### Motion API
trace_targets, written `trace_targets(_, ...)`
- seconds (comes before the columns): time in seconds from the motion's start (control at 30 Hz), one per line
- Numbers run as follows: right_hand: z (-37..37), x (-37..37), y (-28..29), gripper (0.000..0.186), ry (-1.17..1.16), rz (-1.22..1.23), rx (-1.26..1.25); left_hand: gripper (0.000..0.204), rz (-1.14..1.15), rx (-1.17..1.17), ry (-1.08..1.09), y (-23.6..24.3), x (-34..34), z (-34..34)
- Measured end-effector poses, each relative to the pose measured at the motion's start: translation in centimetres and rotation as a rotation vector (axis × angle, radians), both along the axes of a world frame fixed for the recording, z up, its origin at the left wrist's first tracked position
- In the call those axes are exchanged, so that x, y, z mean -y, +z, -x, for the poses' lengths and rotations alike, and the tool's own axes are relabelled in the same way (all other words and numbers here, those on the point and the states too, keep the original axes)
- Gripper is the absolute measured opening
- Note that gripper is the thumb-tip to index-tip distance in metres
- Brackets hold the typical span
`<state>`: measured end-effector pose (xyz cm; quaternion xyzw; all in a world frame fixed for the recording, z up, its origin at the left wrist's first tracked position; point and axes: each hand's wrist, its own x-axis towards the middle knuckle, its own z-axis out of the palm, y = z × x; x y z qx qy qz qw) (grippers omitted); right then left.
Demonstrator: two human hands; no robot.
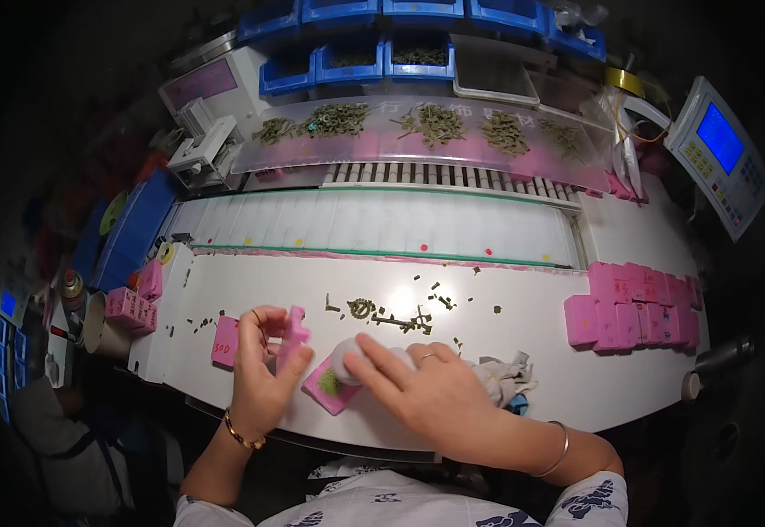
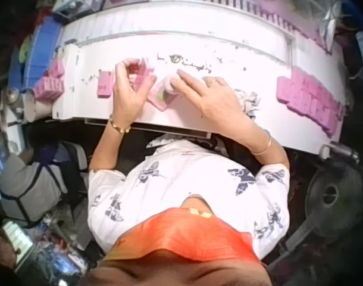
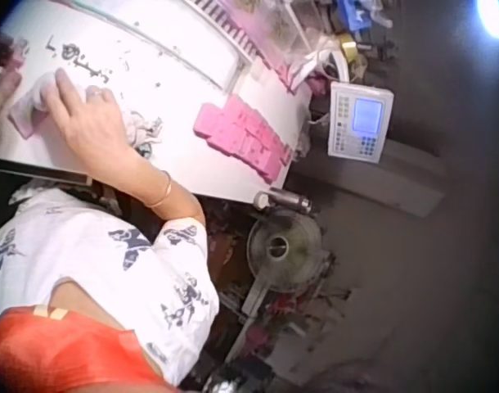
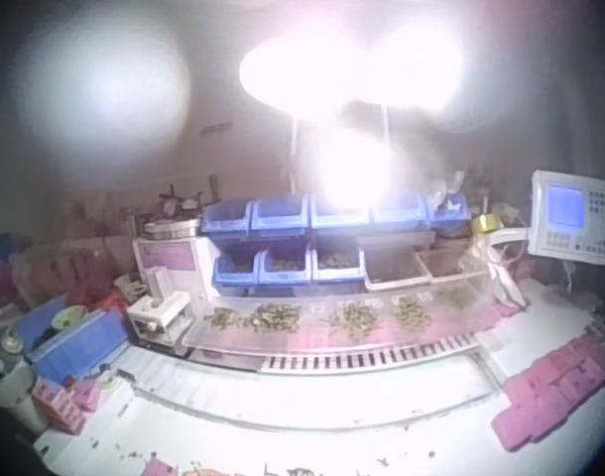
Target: The person is using pink silicone molds to cast small detailed objects, possibly for wax or resin work, placing dried botanicals inside before sealing.
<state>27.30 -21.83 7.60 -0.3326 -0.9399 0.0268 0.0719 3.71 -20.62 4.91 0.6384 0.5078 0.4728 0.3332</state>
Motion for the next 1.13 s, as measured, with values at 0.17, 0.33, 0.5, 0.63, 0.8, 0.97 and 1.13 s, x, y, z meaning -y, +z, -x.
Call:
trace_targets(0.17, -4.5, -0.1, 0.3, 0.06, -0.371, -0.126, -0.13, 0.057, -0.175, -0.593, -0.057, -2.5, 2.2, -1.8)
trace_targets(0.33, -7.7, 0.7, -2.4, 0.057, -0.663, -0.138, 0.035, 0.056, -0.239, -0.731, -0.009, -3.4, 2.5, -3.2)
trace_targets(0.5, -5.3, 1.5, -2.4, 0.059, -0.551, -0.131, -0.373, 0.054, -0.186, -0.67, 0.016, -3.9, 2.7, -2.6)
trace_targets(0.63, -1.5, 2.7, -3.8, 0.064, -0.494, 0.606, -0.926, 0.056, -0.241, -0.464, 0.008, -3.4, 2.6, -2.8)
trace_targets(0.8, 1.3, 3.3, -5.3, 0.046, -0.357, 0.932, -1.267, 0.064, -0.427, -0.149, -0.032, -4.2, 3.2, -5.2)
trace_targets(0.97, -0.3, 1.9, -4.1, 0.036, -0.364, 0.422, -0.865, 0.063, -0.179, 0.081, -0.132, -4.7, 3.8, -4.6)
trace_targets(1.13, -1.2, 1.2, -4.9, 0.041, -0.253, 0.343, -0.762, 0.078, 0.46, 0.403, -0.438, -4.6, 1.6, -1.8)
